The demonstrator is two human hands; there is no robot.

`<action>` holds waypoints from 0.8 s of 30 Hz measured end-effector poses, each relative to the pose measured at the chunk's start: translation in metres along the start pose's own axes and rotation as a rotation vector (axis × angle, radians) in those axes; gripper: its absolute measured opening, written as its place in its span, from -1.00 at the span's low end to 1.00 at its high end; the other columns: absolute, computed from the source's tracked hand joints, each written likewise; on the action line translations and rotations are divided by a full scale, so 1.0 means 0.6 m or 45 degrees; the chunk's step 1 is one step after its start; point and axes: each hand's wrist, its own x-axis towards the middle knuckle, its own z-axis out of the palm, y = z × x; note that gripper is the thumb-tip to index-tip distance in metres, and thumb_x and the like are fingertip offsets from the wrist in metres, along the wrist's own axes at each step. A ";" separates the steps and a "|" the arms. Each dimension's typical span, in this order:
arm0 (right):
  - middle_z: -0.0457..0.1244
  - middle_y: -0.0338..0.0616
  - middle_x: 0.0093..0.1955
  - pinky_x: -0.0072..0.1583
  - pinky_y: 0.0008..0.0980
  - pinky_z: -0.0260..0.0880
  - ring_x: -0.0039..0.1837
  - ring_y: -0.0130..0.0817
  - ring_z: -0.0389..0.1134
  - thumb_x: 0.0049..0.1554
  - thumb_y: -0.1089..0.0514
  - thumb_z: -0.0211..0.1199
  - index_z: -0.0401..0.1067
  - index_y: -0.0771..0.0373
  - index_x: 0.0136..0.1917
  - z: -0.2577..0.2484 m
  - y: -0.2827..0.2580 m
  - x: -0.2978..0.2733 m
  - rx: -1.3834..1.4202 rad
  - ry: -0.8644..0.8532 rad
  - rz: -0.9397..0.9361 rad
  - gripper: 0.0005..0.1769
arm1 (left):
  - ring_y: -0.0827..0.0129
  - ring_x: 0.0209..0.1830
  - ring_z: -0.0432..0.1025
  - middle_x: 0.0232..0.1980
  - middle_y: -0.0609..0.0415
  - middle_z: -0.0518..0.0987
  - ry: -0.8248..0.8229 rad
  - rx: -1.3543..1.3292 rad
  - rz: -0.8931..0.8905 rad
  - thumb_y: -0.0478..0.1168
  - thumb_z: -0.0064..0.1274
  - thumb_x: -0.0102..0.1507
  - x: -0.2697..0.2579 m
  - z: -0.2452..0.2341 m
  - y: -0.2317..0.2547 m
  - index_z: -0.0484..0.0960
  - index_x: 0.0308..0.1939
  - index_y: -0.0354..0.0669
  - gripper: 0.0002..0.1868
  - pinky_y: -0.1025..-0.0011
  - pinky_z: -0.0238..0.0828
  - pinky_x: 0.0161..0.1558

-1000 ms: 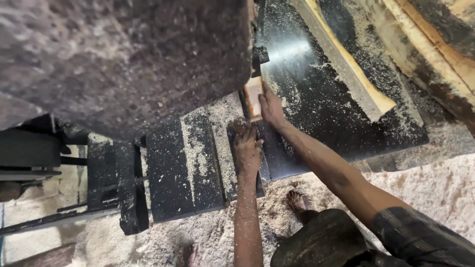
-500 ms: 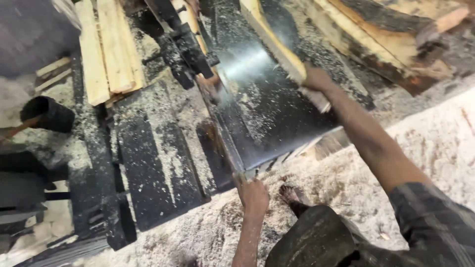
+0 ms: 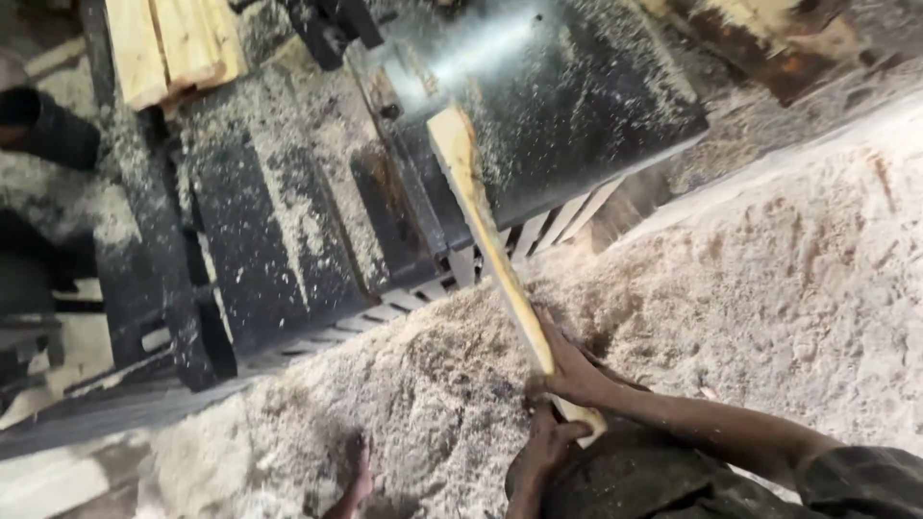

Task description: Workers use a stationary band saw to cut and shape wooden blocks.

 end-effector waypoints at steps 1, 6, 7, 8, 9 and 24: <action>-0.23 0.40 0.66 0.41 0.15 0.12 0.51 0.26 0.01 0.04 0.00 0.29 -0.49 0.21 0.67 0.018 0.015 -0.009 0.016 -0.018 -0.178 0.24 | -0.15 0.23 0.49 0.28 -0.33 0.45 -0.125 -0.053 0.021 -0.06 0.18 -0.01 -0.025 -0.002 -0.003 -0.07 0.51 -0.29 0.12 0.04 0.55 0.19; -0.45 0.29 0.75 0.61 0.07 -0.30 0.73 0.21 -0.36 0.11 -0.33 0.25 -0.56 0.26 0.68 0.034 -0.041 0.035 0.049 -0.126 -0.293 0.32 | -0.03 0.09 0.47 0.23 -0.24 0.48 -0.046 -0.282 -0.180 -0.12 0.12 -0.08 -0.077 -0.026 0.108 0.02 0.52 -0.15 0.09 0.18 0.48 0.03; -0.47 0.27 0.74 0.60 0.12 -0.30 0.72 0.22 -0.39 0.09 -0.32 0.29 -0.58 0.25 0.67 0.033 -0.064 0.053 0.038 -0.148 -0.274 0.35 | 0.01 0.08 0.48 0.21 -0.23 0.48 -0.002 -0.291 -0.119 -0.12 0.15 -0.08 -0.069 -0.033 0.112 -0.02 0.51 -0.10 0.10 0.19 0.51 0.03; -0.50 0.25 0.73 0.60 0.16 -0.30 0.72 0.24 -0.41 0.08 -0.32 0.33 -0.59 0.25 0.66 0.037 -0.088 0.065 0.035 -0.172 -0.245 0.38 | 0.05 0.07 0.49 0.18 -0.23 0.48 0.042 -0.300 -0.069 -0.11 0.17 -0.07 -0.068 -0.041 0.115 -0.06 0.51 -0.05 0.12 0.19 0.54 0.04; -0.50 0.25 0.73 0.60 0.16 -0.30 0.72 0.24 -0.41 0.08 -0.32 0.33 -0.59 0.25 0.66 0.027 -0.110 0.072 0.039 -0.180 -0.247 0.38 | 0.05 0.07 0.49 0.18 -0.23 0.48 0.050 -0.301 -0.072 -0.11 0.17 -0.07 -0.051 -0.048 0.097 -0.06 0.51 -0.05 0.12 0.19 0.54 0.04; 0.09 0.21 0.19 0.04 -0.02 0.38 0.10 0.00 0.22 0.15 0.00 0.19 0.00 0.30 0.47 -0.054 0.186 0.068 0.975 0.163 0.112 -0.26 | -0.04 0.40 0.36 0.48 -0.13 0.26 -0.355 0.607 0.448 0.19 0.36 0.10 -0.055 0.000 0.245 0.30 0.60 -0.08 0.06 0.10 0.40 0.40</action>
